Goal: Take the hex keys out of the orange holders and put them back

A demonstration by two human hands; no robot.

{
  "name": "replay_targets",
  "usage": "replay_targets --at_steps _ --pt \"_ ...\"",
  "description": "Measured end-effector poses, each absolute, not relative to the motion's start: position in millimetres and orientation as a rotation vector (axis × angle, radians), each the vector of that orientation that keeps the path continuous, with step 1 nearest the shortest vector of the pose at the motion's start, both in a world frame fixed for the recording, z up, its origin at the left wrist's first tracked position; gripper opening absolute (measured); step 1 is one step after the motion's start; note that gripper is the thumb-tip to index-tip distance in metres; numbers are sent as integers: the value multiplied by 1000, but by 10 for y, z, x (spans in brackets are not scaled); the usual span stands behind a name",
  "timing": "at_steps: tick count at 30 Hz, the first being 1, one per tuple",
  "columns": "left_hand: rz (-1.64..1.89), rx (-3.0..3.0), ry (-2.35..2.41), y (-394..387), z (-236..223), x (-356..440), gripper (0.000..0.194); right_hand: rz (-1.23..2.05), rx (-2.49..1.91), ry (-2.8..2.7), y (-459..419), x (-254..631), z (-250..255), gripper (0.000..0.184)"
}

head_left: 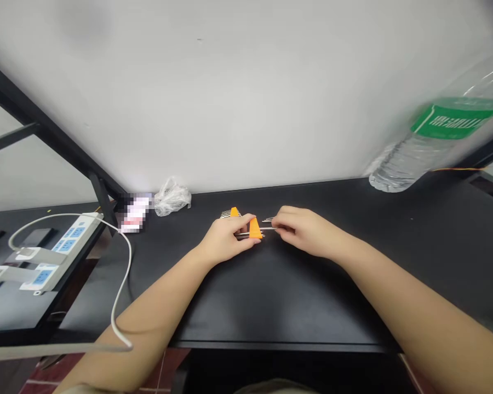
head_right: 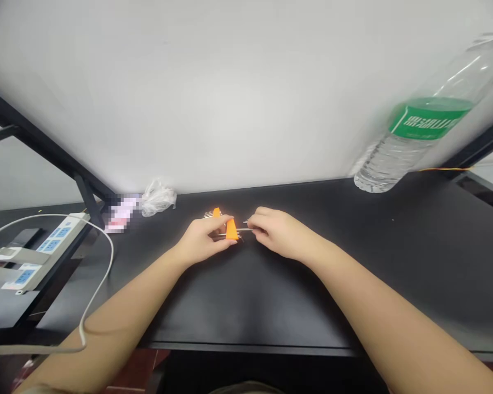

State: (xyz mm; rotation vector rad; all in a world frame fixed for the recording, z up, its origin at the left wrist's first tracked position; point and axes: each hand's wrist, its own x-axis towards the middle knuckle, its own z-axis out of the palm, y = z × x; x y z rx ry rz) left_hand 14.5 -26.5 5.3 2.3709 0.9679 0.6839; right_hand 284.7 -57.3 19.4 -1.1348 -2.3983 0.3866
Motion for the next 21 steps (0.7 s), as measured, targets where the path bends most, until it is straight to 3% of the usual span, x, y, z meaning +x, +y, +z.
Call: replay_targets --at_steps 7,14,21 --pt "661 2390 944 -283 83 167 47 253 -1173 -2435 -688 2740 264 19" --pt "618 2458 893 -342 181 226 23 554 -1082 -2331 -770 2507 311 20" --pt "687 2468 922 -292 109 173 48 361 -1378 -2286 -542 2838 155 14"
